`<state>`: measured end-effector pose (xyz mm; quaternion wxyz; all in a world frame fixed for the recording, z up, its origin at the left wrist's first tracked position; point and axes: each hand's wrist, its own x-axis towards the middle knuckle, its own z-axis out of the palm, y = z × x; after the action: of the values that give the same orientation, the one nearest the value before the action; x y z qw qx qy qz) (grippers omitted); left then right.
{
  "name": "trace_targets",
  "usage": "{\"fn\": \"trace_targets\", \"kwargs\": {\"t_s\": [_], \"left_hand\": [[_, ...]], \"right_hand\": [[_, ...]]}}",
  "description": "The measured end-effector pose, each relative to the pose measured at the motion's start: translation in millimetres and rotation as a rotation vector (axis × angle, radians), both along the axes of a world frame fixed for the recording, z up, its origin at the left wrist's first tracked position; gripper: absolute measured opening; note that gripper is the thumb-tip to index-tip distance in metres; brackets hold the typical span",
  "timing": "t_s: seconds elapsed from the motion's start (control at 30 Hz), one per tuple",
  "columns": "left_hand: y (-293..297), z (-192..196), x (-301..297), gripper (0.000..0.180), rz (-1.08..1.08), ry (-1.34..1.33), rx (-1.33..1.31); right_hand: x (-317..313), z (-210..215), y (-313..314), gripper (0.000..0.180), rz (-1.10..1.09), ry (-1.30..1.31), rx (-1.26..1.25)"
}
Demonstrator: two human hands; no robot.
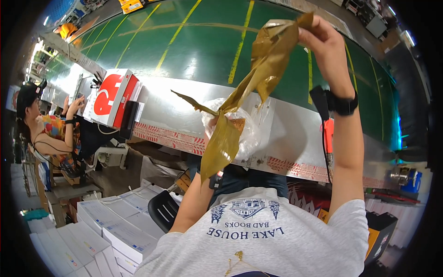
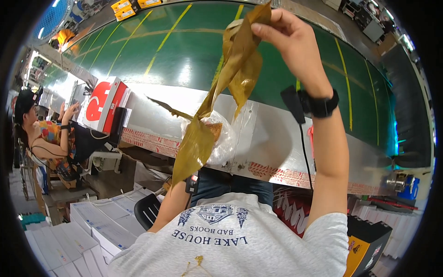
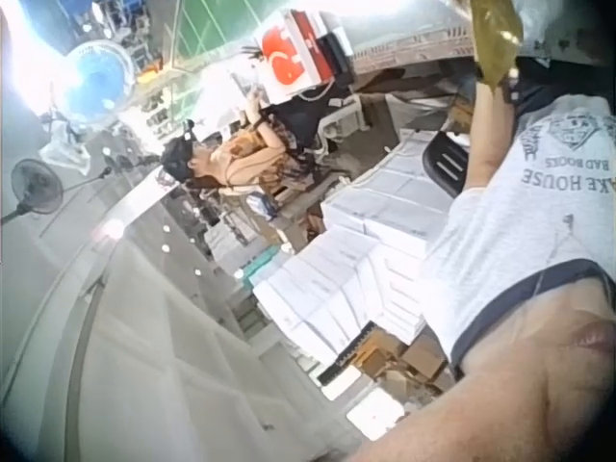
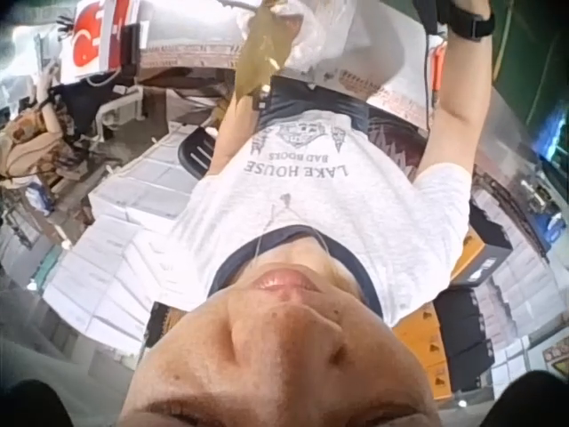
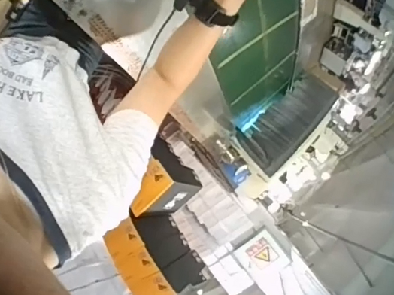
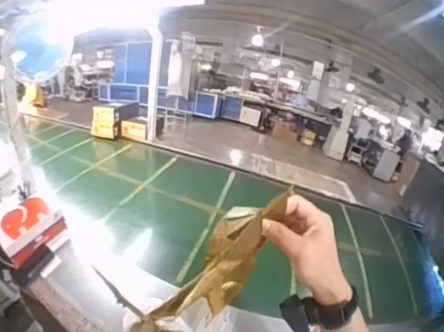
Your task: Unwrapping a sticky rice dumpling (zongzi) from its bamboo leaves.
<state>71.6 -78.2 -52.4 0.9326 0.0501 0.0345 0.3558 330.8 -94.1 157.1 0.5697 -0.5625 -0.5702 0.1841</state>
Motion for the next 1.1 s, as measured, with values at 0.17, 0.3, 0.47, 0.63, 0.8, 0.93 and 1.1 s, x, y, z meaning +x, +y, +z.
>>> {"fn": "trace_targets", "kwargs": {"t_s": [0.17, 0.3, 0.47, 0.63, 0.8, 0.93, 1.1], "left_hand": [[17, 3, 14, 0.036, 0.037, -0.145, -0.039], [45, 5, 38, 0.037, 0.195, 0.225, -0.019], [30, 8, 33, 0.059, 0.119, -0.023, 0.297], [29, 15, 43, 0.074, 0.141, -0.222, 0.232], [28, 16, 44, 0.07, 0.281, 0.03, 0.398], [39, 7, 47, 0.065, 0.169, 0.072, 0.279], [40, -8, 50, 0.068, 0.169, -0.046, 0.278]], "right_hand": [[-50, -1, -27, 0.018, 0.135, -0.412, 0.237], [-85, -21, -40, 0.029, 0.219, -0.724, 0.301], [-107, -46, -42, 0.029, 0.302, -0.879, 0.397], [-113, -45, -36, 0.029, 0.247, -1.005, 0.468], [-121, -45, -28, 0.03, 0.267, -1.135, 0.375], [-122, -48, -27, 0.031, 0.274, -1.197, 0.303], [-124, -54, -26, 0.037, 0.301, -1.277, 0.289]]}}
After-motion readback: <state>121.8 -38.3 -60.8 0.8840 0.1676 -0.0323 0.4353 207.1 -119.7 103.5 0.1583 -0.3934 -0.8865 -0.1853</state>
